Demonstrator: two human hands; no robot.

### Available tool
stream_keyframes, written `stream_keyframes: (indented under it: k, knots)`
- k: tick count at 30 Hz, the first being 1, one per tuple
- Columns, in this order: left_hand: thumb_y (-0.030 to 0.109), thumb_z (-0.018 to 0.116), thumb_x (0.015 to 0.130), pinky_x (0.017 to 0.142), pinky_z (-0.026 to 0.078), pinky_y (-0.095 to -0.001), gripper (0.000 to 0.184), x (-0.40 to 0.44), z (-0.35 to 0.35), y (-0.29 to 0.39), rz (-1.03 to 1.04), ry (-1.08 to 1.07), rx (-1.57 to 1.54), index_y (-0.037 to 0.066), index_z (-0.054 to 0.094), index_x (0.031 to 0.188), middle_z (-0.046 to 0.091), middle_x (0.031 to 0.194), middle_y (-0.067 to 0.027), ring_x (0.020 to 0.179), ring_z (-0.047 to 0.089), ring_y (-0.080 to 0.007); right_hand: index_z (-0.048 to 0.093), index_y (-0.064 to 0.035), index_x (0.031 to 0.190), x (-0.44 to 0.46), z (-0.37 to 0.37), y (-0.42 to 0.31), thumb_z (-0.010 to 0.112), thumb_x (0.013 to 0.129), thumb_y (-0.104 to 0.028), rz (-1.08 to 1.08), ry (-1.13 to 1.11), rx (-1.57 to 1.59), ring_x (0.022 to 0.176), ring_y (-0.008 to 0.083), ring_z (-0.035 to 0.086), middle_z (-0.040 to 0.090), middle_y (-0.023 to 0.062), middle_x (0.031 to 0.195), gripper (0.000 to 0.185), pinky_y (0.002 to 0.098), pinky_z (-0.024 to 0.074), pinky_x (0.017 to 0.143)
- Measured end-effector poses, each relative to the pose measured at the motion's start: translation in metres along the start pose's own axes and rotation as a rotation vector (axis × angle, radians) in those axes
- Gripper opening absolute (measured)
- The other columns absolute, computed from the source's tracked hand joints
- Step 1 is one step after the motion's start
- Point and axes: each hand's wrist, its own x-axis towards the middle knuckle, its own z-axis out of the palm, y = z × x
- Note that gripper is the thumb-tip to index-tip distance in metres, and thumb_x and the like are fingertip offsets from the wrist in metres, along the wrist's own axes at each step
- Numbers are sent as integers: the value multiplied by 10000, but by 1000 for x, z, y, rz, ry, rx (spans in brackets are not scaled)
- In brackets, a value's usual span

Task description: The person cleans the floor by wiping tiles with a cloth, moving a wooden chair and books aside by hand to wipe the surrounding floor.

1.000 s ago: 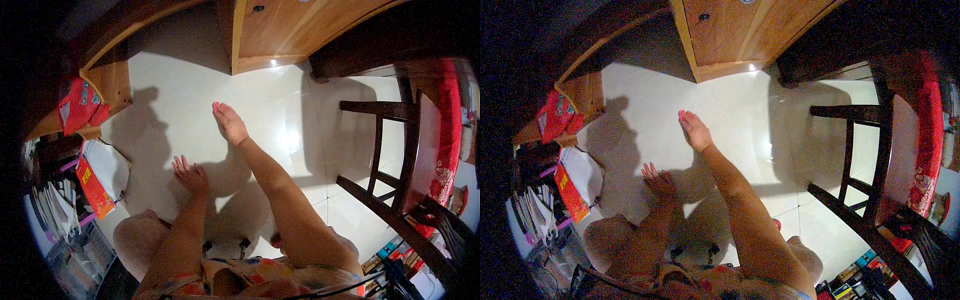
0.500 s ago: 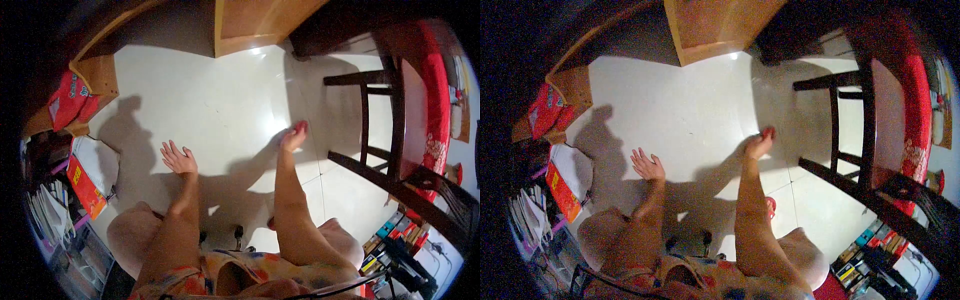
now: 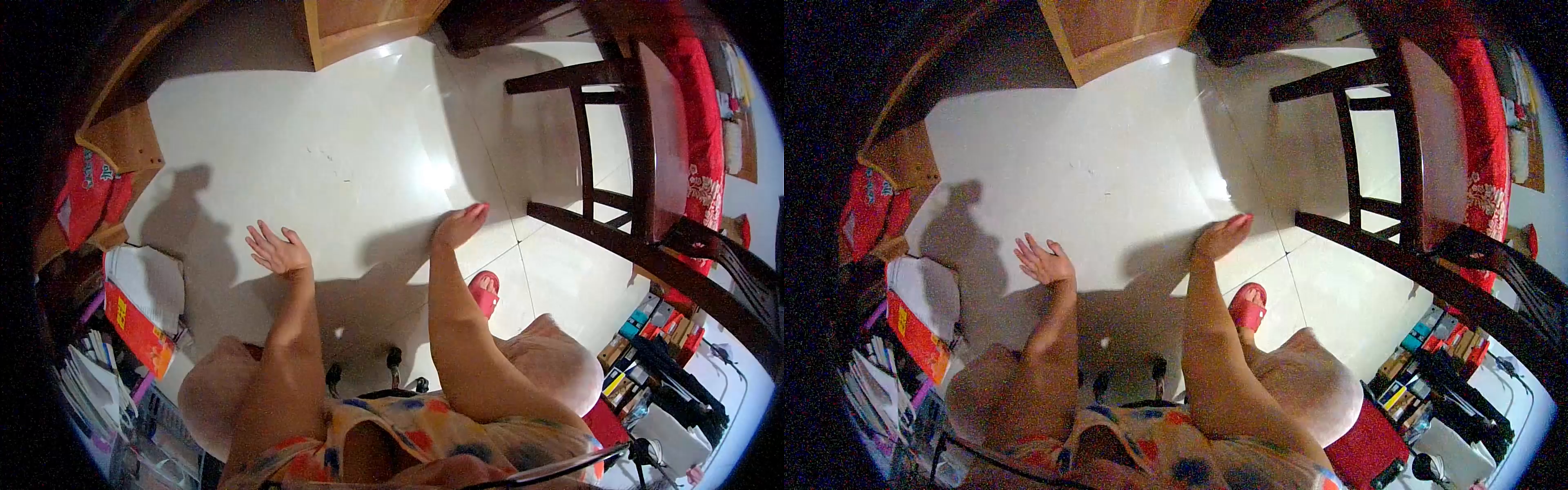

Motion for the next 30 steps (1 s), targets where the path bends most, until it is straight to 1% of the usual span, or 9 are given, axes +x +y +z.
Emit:
stream_keyframes:
  k: [3,5,11,16,19,20,24,25,30]
  knots:
    - [343,454,942,1139,193,-574,605,3,-2,0,-12,-30,6,132,307,1489,225,1576,-128,1456,185,-351,381,90,1373,0,8,-32,387,991,-142,-54,-47,8,1328,391,369,390,245,1428,447,419,266,1148]
    - [334,457,940,1146,171,-571,608,2,-6,2,-19,-51,-13,113,311,1487,220,1576,-134,1459,174,-353,366,75,1394,7,15,-49,430,964,-135,-66,-114,281,1332,388,365,373,238,1445,482,426,268,1146]
    - [312,493,925,1117,215,-605,598,4,-8,3,-3,-32,-24,90,354,1463,244,1561,-166,1439,214,-389,355,50,1405,19,46,-115,462,935,-148,-375,-83,170,1314,436,377,399,248,1432,521,460,287,1139]
    - [282,560,888,1081,263,-631,607,5,-3,-2,23,-32,-32,54,403,1428,301,1529,-193,1416,255,-414,397,9,1389,37,67,-174,473,902,-89,-523,-159,246,1312,420,389,414,235,1431,503,477,308,1121]
    - [258,588,874,1082,268,-628,613,7,-2,-7,35,-35,-34,40,409,1418,301,1529,-189,1419,256,-400,407,-2,1383,32,69,-205,496,869,-65,-563,-380,455,1314,416,388,410,213,1441,525,474,306,1125]
    - [258,587,876,1085,268,-623,611,4,8,-12,62,-5,-39,40,408,1419,299,1530,-188,1419,255,-398,399,-31,1415,26,77,-202,481,872,-95,-767,-322,355,1303,406,400,422,197,1437,553,464,315,1121]
    - [254,587,879,1091,278,-601,599,2,3,-8,94,75,-48,39,420,1413,289,1536,-180,1420,254,-390,404,-53,1414,-9,63,-224,516,849,-76,-950,-495,458,1299,414,402,413,183,1446,576,472,313,1123]
    - [250,590,877,1090,280,-601,599,2,0,-6,73,48,-36,38,422,1411,290,1535,-183,1419,255,-394,433,-5,1385,-18,60,-230,508,807,-103,-997,-549,413,1308,408,403,425,203,1438,591,473,328,1118]
    - [263,584,882,1093,267,-605,599,8,-14,0,13,-74,-3,42,418,1413,292,1533,-188,1418,254,-405,490,8,1307,-56,46,-250,565,782,-76,-1121,-576,523,1216,422,479,464,205,1394,536,484,400,1054]
